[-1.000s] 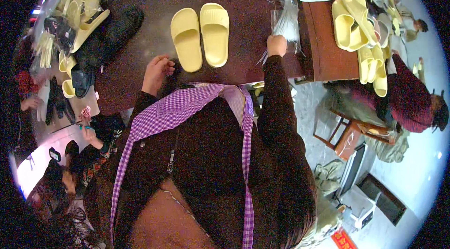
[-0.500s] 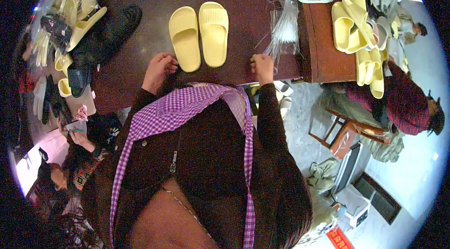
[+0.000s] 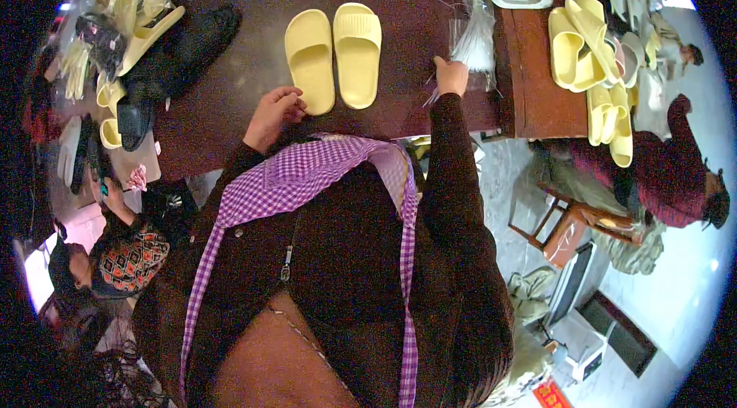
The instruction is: The person fastens pairs of slippers together by threading plastic fastener ties through them and securing them by hand.
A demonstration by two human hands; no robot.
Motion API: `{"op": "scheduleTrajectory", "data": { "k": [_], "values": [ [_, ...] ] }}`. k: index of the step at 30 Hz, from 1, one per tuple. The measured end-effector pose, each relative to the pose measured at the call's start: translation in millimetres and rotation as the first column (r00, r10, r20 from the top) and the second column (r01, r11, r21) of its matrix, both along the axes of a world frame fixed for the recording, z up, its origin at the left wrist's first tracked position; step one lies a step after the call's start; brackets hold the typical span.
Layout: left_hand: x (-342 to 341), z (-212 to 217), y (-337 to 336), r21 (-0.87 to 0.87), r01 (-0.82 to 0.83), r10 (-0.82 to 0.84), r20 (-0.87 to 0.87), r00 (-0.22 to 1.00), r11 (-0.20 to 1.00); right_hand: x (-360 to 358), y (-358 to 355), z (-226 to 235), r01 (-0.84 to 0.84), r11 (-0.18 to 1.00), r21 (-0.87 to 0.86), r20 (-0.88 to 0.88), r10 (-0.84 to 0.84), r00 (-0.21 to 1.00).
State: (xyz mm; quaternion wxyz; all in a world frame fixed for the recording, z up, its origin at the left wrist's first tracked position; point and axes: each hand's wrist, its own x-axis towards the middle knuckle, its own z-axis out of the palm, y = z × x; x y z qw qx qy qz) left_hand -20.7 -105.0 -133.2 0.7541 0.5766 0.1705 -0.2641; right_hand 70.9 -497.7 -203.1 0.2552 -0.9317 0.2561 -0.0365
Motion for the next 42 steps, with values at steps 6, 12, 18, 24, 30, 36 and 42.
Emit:
{"op": "scheduleTrajectory", "data": {
  "k": [6, 12, 18, 24, 30, 36, 42],
  "values": [
    [-3.9, 1.6, 4.8, 0.027, -0.012, 0.013, -0.020, 1.000, 1.000, 4.9, -24.6, -39.3, -0.106, 0.948, -0.299, -0.085, 0.085, 0.993],
    [-5.7, -13.6, 6.5, 0.044, 0.016, -0.015, -0.028, 0.999, 0.999, -17.2, 6.2, 10.8, -0.079, 0.997, -0.009, -0.052, 0.079, 0.996],
    [4.4, 1.7, -6.4, 0.034, 0.080, -0.079, -0.030, 0.996, 0.996, 3.9, 8.7, 27.0, 0.011, 0.999, -0.032, 0.060, -0.009, 0.998],
    [0.1, -3.5, -1.8, 0.034, 0.054, -0.055, 0.003, 0.999, 0.998, 26.3, 9.9, 6.7, 0.074, 0.979, -0.190, -0.068, -0.088, 0.994],
    [5.9, -1.0, -1.0, 0.029, 0.060, -0.059, -0.037, 0.998, 0.998, 2.8, -30.0, -43.8, -0.258, 0.963, -0.081, -0.034, 0.256, 0.966],
    [2.7, -5.0, -2.4, 0.049, 0.073, -0.073, 0.002, 0.997, 0.996, -74.8, 64.1, 58.6, 0.064, 0.658, 0.750, -0.158, 0.084, 0.984],
    [21.6, 12.3, -36.6, 0.184, 0.232, -0.276, 0.272, 0.922, 0.955, -112.1, 93.6, 90.8, -0.269, 0.699, 0.663, -0.009, 0.367, 0.930]
  ]
}}
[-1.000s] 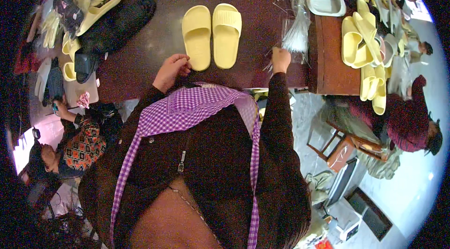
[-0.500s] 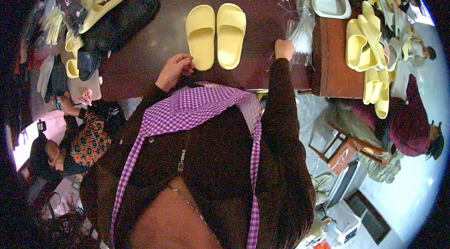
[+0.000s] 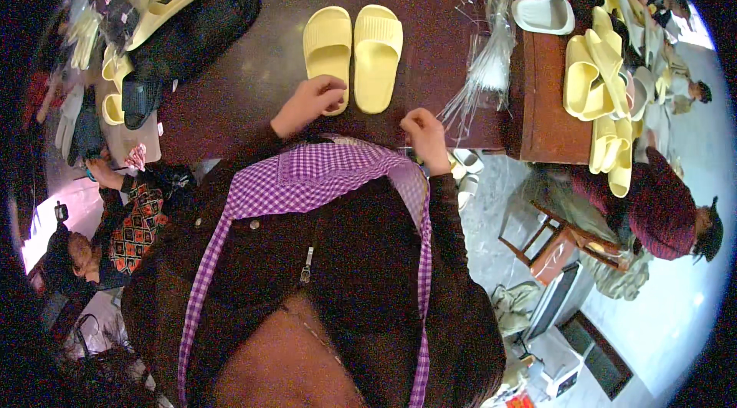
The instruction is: The person fastens pairs of slippers together by threading plastic fastener ties through them and securing them by hand.
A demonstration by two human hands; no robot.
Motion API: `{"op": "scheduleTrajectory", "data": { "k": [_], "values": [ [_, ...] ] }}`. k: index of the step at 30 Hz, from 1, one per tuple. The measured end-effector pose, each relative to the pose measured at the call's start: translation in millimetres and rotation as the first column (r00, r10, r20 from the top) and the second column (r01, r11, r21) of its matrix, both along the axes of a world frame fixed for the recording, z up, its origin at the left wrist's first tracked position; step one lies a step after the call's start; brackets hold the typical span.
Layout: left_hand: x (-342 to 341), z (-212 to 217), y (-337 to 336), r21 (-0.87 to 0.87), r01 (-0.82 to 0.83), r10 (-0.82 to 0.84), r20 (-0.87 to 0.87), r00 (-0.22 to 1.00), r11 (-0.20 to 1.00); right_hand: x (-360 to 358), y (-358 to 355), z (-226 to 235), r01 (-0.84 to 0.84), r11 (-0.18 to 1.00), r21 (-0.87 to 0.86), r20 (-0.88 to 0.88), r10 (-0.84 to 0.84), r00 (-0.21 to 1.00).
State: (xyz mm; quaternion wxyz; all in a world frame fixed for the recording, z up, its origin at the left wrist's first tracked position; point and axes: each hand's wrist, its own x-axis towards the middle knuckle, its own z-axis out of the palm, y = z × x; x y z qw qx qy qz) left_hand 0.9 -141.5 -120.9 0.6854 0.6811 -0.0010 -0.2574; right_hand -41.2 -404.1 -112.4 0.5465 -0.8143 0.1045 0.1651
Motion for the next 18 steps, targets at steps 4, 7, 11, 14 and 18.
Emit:
{"op": "scheduleTrajectory", "data": {
  "k": [4, 7, 11, 14, 18],
  "values": [
    [14.9, 16.3, -27.4, -0.162, 0.010, -0.025, -0.089, 0.996, 0.987, -9.9, 17.9, 3.7, -0.083, 0.995, 0.046, -0.087, 0.087, 0.992],
    [19.9, 19.4, -31.0, -0.374, -0.135, 0.009, -0.320, 0.948, 0.917, -12.5, 18.5, 9.8, -0.288, 0.945, -0.158, -0.007, 0.290, 0.957],
    [18.5, 10.0, -19.3, -0.450, -0.195, 0.028, -0.351, 0.936, 0.872, -15.9, 13.1, 21.1, -0.343, 0.842, -0.416, 0.012, 0.383, 0.924],
    [10.9, -5.3, -5.3, -0.442, -0.304, 0.119, -0.397, 0.910, 0.844, -11.4, 5.5, 19.4, -0.276, 0.808, -0.520, 0.137, 0.398, 0.907],
    [-14.4, -9.7, 20.4, -0.409, -0.375, 0.185, -0.433, 0.882, 0.832, 5.6, 13.1, 23.4, -0.168, 0.815, -0.555, 0.408, 0.443, 0.798]
  ]
}}
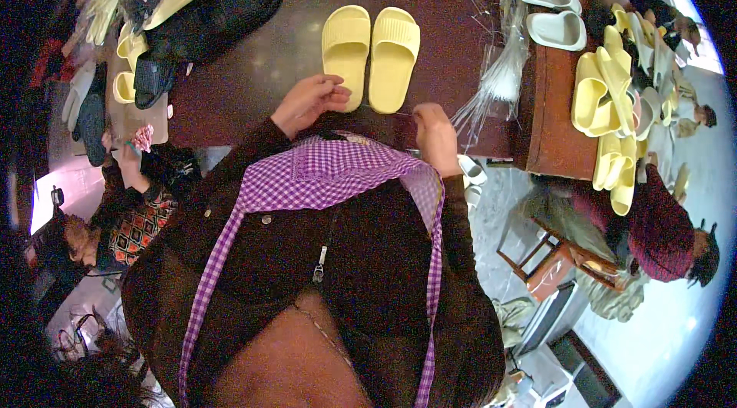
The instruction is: The person fastens pairs of slippers together by threading plastic fastener ties through them and securing them by hand.
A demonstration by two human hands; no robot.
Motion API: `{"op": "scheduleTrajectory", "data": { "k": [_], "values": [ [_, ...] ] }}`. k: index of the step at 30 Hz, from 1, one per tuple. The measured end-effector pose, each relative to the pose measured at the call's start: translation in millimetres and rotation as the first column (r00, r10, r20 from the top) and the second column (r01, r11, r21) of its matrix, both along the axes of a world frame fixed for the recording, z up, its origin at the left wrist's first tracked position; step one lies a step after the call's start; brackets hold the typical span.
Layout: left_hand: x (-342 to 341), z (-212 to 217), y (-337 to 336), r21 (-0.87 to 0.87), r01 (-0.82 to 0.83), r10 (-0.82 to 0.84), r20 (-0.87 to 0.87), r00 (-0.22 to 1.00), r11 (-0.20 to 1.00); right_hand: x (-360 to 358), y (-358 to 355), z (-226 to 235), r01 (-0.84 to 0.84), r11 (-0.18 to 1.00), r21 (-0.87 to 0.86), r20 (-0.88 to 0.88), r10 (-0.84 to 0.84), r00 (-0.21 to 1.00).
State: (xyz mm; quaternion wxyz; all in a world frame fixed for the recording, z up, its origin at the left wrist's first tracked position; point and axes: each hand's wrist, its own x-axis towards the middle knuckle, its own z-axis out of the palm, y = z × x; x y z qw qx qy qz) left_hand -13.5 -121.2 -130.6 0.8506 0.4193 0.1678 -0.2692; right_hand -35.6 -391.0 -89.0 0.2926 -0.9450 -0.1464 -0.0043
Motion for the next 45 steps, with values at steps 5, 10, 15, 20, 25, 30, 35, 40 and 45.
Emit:
{"op": "scheduleTrajectory", "data": {
  "k": [5, 10, 15, 20, 25, 30, 35, 40, 45],
  "values": [
    [-22.2, -10.0, 26.1, 0.036, 0.015, -0.013, -0.071, 0.997, 0.999, 27.2, 34.3, -10.5, -0.145, 0.988, 0.054, 0.066, 0.141, 0.988],
    [-24.6, -11.7, 27.4, -0.015, 0.173, -0.174, -0.139, 0.975, 0.985, 75.6, 44.3, -55.3, -0.324, 0.945, -0.035, -0.060, 0.322, 0.945],
    [-6.1, -11.2, -4.0, -0.149, 0.198, -0.228, -0.219, 0.949, 0.969, 112.5, 42.5, -80.8, -0.364, 0.917, -0.162, 0.149, 0.387, 0.910],
    [20.7, -30.1, -43.7, -0.360, 0.033, -0.144, -0.284, 0.948, 0.932, 107.0, 47.9, -55.9, -0.325, 0.933, -0.158, 0.183, 0.351, 0.918],
    [34.2, -60.4, -75.7, -0.351, -0.083, -0.034, -0.315, 0.948, 0.933, 85.6, 42.5, -39.5, -0.125, 0.991, -0.047, 0.004, 0.126, 0.992],
    [41.6, -54.8, -85.4, -0.334, -0.119, 0.002, -0.331, 0.944, 0.935, 126.8, 20.6, -36.9, 0.188, 0.964, 0.186, -0.016, -0.189, 0.982],
    [48.5, -40.3, -82.5, -0.284, -0.022, -0.069, -0.308, 0.949, 0.959, 198.7, 13.1, -69.5, 0.246, 0.964, 0.105, -0.030, -0.244, 0.969],
    [52.8, -46.8, -82.4, -0.291, 0.095, -0.191, -0.322, 0.927, 0.952, 235.2, 16.6, -95.2, 0.210, 0.975, -0.066, -0.103, -0.216, 0.971],
    [52.8, -55.6, -78.1, -0.384, 0.146, -0.273, -0.302, 0.913, 0.912, 240.9, 17.5, -101.3, 0.195, 0.966, -0.169, -0.035, -0.203, 0.978]
  ]
}}
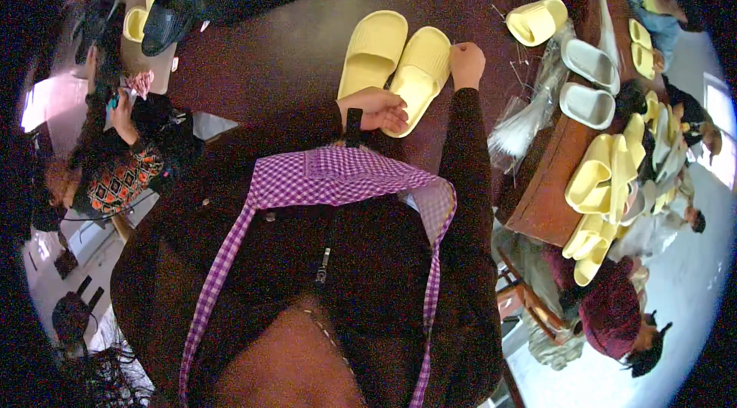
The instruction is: The person fastens pairs of slippers together by threading plastic fastener ties through them and securing them by hand.
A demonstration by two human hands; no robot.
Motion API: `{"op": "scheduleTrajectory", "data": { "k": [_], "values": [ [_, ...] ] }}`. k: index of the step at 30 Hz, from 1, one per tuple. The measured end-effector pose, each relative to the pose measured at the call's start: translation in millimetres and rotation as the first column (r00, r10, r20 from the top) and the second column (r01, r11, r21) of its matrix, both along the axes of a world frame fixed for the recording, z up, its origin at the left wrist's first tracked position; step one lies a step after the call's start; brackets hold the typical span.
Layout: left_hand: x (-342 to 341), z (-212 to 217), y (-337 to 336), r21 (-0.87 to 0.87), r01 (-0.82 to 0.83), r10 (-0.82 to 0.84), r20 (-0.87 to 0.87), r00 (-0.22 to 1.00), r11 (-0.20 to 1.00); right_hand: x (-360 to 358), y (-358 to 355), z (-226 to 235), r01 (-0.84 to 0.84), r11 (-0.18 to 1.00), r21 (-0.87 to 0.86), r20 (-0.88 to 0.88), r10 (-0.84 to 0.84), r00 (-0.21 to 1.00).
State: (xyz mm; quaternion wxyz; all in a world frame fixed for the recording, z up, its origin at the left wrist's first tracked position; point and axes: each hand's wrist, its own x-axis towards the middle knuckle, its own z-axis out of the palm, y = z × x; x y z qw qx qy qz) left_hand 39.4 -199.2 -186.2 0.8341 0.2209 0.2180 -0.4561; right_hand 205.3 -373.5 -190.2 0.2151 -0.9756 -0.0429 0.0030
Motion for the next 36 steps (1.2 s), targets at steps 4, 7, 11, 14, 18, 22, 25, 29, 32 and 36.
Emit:
{"op": "scheduleTrajectory", "data": {
  "k": [4, 7, 11, 14, 18, 22, 25, 29, 32, 36],
  "values": [
    [-6.1, 13.5, 1.6, 0.092, -0.006, 0.006, -0.001, 1.000, 0.996, -19.0, 10.3, 13.5, 0.024, 0.987, 0.161, 0.147, -0.048, 0.988],
    [-11.8, 21.3, 1.8, 0.070, -0.053, 0.054, -0.022, 0.998, 0.996, -33.8, 18.2, 29.8, 0.036, 0.964, 0.264, 0.162, -0.081, 0.984],
    [-18.2, 29.9, 17.7, 0.260, -0.111, 0.133, -0.065, 0.989, 0.959, -39.3, 19.8, 32.2, 0.032, 0.941, 0.337, 0.136, -0.082, 0.987],
    [-11.4, 45.1, 36.0, 0.382, -0.128, 0.109, 0.071, 0.992, 0.915, -38.7, 23.4, 31.5, 0.006, 0.952, 0.306, 0.125, -0.046, 0.991],
    [3.9, 4.5, 44.6, 0.473, -0.219, 0.130, 0.215, 0.968, 0.853, -33.8, 36.8, 32.1, -0.126, 0.971, 0.203, 0.147, 0.097, 0.984],
    [17.0, 5.0, 36.0, 0.615, -0.359, 0.170, 0.345, 0.923, 0.702, -18.6, 53.1, 32.7, -0.272, 0.938, 0.213, 0.145, 0.244, 0.959],
    [22.6, 11.2, 30.1, 0.653, -0.426, 0.190, 0.402, 0.896, 0.626, -9.3, 70.4, 33.8, -0.315, 0.900, 0.300, 0.073, 0.308, 0.949],
    [25.4, 23.6, 31.2, 0.629, -0.429, 0.171, 0.429, 0.887, 0.648, -1.5, 91.4, 27.7, -0.352, 0.782, 0.514, 0.019, 0.400, 0.916],
    [26.4, 34.5, 34.7, 0.642, -0.394, 0.124, 0.423, 0.897, 0.658, 1.7, 105.4, 19.7, -0.336, 0.806, 0.488, -0.107, 0.437, 0.893],
    [26.9, 34.0, 37.3, 0.607, -0.338, 0.131, 0.359, 0.924, 0.720, -1.2, 120.8, 14.0, -0.264, 0.802, 0.535, -0.138, 0.391, 0.910]
  ]
}}
